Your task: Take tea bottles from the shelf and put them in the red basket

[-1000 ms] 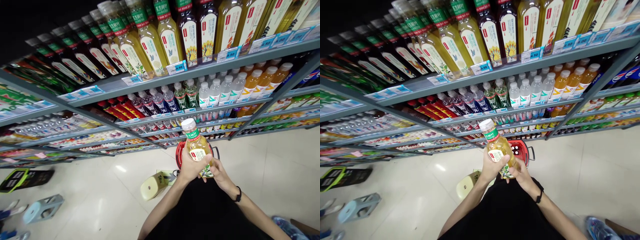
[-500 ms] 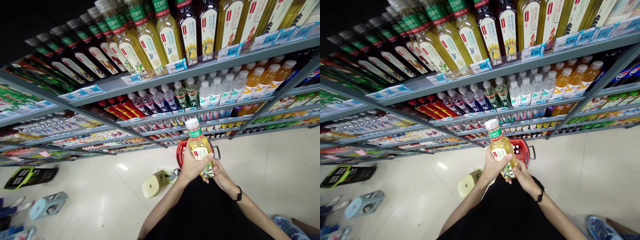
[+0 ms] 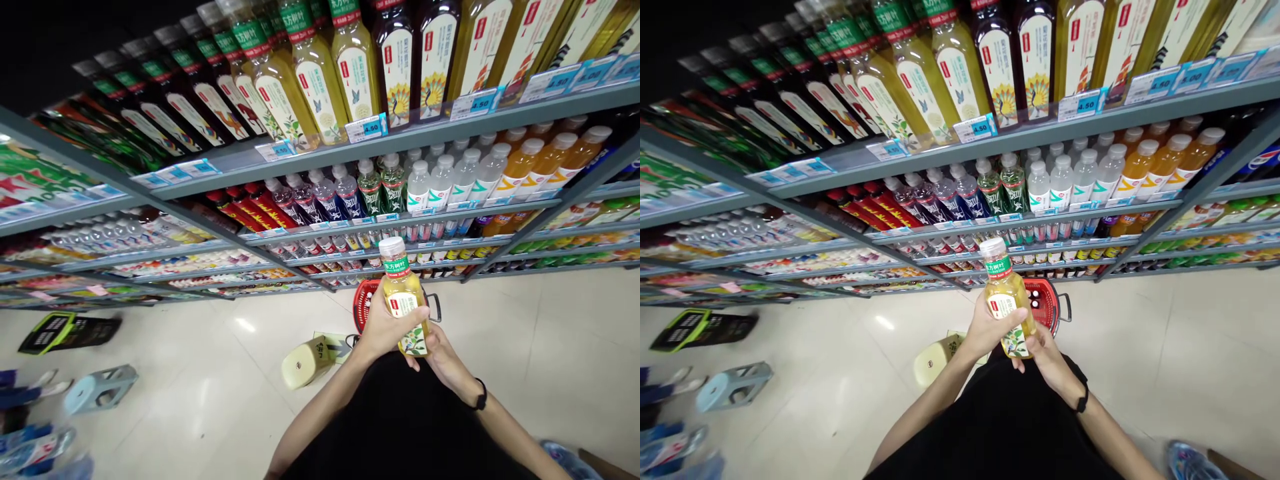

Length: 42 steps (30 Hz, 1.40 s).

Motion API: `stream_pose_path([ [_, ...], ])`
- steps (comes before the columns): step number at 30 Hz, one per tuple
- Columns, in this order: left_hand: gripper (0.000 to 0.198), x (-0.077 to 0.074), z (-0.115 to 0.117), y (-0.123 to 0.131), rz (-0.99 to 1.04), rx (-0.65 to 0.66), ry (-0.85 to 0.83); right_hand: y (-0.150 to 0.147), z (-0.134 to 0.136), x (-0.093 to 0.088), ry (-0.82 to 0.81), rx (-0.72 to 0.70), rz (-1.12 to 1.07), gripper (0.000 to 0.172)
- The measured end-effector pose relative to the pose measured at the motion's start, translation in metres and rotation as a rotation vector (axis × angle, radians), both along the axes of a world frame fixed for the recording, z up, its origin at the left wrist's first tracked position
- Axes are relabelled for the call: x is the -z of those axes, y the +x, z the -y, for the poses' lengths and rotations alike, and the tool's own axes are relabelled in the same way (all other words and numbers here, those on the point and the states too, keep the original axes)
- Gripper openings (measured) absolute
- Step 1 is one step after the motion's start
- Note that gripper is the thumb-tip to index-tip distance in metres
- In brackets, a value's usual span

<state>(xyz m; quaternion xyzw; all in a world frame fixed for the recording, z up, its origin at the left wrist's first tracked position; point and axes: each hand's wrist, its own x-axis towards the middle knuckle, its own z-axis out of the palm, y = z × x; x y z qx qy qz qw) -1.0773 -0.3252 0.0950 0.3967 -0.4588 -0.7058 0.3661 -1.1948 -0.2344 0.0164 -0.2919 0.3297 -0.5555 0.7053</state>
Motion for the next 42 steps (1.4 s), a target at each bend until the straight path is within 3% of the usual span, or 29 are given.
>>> stream_pose_path([
  [11, 0.070, 0.008, 0.003, 0.016, -0.084, 0.020, 0.031, 0.004, -0.002, 0.002, 0.002, -0.001, -0.151, 0.066],
  [16, 0.057, 0.006, 0.008, 0.020, -0.117, 0.038, 0.006, 0.008, 0.000, 0.000, 0.002, 0.087, -0.281, 0.059],
  [32, 0.053, 0.015, 0.008, 0.023, -0.177, -0.007, 0.011, 0.002, 0.000, 0.006, 0.001, 0.060, -0.315, 0.056],
  [37, 0.052, 0.013, 0.009, 0.022, -0.135, -0.057, 0.006, 0.002, 0.002, 0.006, 0.039, 0.050, -0.344, 0.066],
  [42, 0.059, 0.014, 0.007, 0.019, -0.084, -0.105, 0.034, 0.006, 0.007, 0.008, 0.068, 0.126, -0.379, 0.072],
])
